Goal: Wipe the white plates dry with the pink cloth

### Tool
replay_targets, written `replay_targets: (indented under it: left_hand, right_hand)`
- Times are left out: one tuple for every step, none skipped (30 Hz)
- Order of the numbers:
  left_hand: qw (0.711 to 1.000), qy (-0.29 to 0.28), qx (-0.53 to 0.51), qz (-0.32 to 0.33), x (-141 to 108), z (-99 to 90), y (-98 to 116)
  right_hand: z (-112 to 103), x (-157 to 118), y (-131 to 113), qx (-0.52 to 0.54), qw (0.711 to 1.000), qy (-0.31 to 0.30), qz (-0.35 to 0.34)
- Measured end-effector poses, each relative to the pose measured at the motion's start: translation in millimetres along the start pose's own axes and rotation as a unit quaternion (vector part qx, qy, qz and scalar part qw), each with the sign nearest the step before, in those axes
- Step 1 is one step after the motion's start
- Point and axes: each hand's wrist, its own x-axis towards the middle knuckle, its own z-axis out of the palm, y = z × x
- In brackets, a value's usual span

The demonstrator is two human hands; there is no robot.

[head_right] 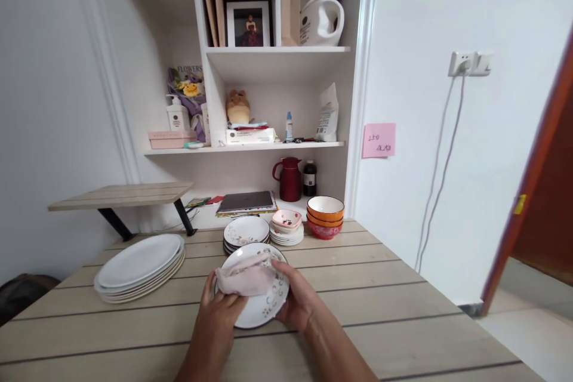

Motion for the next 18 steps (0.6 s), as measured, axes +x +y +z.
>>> replay_targets:
  left_hand:
    - [1.000, -0.014, -0.010, -0.011, -0.2, -1.6, -0.7]
    - [0.999, -0.028, -0.021, -0.022, 0.0, -3.2, -1.3]
    - [0.998, -0.040, -0.033, -0.032, 0.5, -5.0, -1.4]
    - [0.997, -0.050, -0.044, -0.041, 1.2, -6.9, -1.1]
    - [0.996, -0.059, -0.051, -0.048, 1.8, -9.0, -0.3]
    - [0.995, -0.068, -0.051, -0.055, 2.1, -11.4, 0.7]
    - [0.994, -0.079, -0.044, -0.060, 1.8, -14.5, 1.8]
    - [0.993, -0.093, -0.030, -0.065, 0.8, -18.3, 2.3]
    - [0.991, -0.113, -0.013, -0.063, -0.8, -23.3, 2.0]
    - [0.989, -0.138, 0.009, -0.059, -2.6, -29.7, 0.6]
    - [0.985, -0.167, 0.026, -0.047, -4.4, -37.6, -2.1]
    - [0.979, -0.197, 0.037, -0.020, -5.8, -46.8, -6.0]
    - [0.976, -0.211, 0.046, 0.002, -6.5, -57.2, -10.6]
    - [0.975, -0.212, 0.049, 0.035, -6.4, -68.3, -15.5]
    - [0.976, -0.203, 0.044, 0.070, -5.8, -79.5, -20.2]
    - [0.975, -0.193, 0.032, 0.105, -4.9, -90.1, -24.0]
    - [0.978, -0.171, 0.027, 0.118, -4.1, -99.6, -26.8]
    - [0.983, -0.136, 0.028, 0.116, -3.7, -107.4, -28.2]
  right_hand:
    - [1.3, 2.4, 5.5, 0.027, 0.999, -0.005, 0.025]
    - [2.7, 4.4, 10.2, 0.047, 0.998, 0.004, 0.036]
    - [4.1, 6.2, 14.1, 0.062, 0.997, 0.018, 0.038]
    - [5.4, 7.8, 17.2, 0.075, 0.996, 0.031, 0.036]
    - [6.4, 9.2, 19.5, 0.087, 0.995, 0.037, 0.031]
    - [7.2, 10.5, 21.1, 0.099, 0.994, 0.039, 0.022]
    - [7.7, 11.8, 21.9, 0.111, 0.993, 0.038, 0.012]
    - [7.9, 12.9, 22.2, 0.122, 0.992, 0.039, 0.003]
    - [7.8, 13.9, 22.0, 0.133, 0.990, 0.043, -0.006]
    - [7.7, 14.7, 21.4, 0.142, 0.988, 0.050, -0.014]
    - [7.7, 15.3, 20.8, 0.149, 0.987, 0.063, -0.019]
    - [8.0, 15.6, 20.3, 0.155, 0.985, 0.076, -0.022]
    - [8.9, 15.6, 20.3, 0.158, 0.983, 0.086, -0.021]
    - [10.5, 15.3, 21.0, 0.161, 0.983, 0.092, -0.017]
    - [12.9, 14.6, 22.6, 0.163, 0.982, 0.091, -0.008]
    - [16.2, 13.7, 24.9, 0.165, 0.982, 0.089, 0.004]
    - [20.1, 12.6, 27.9, 0.166, 0.982, 0.085, 0.015]
    - [24.3, 11.4, 31.2, 0.165, 0.982, 0.083, 0.025]
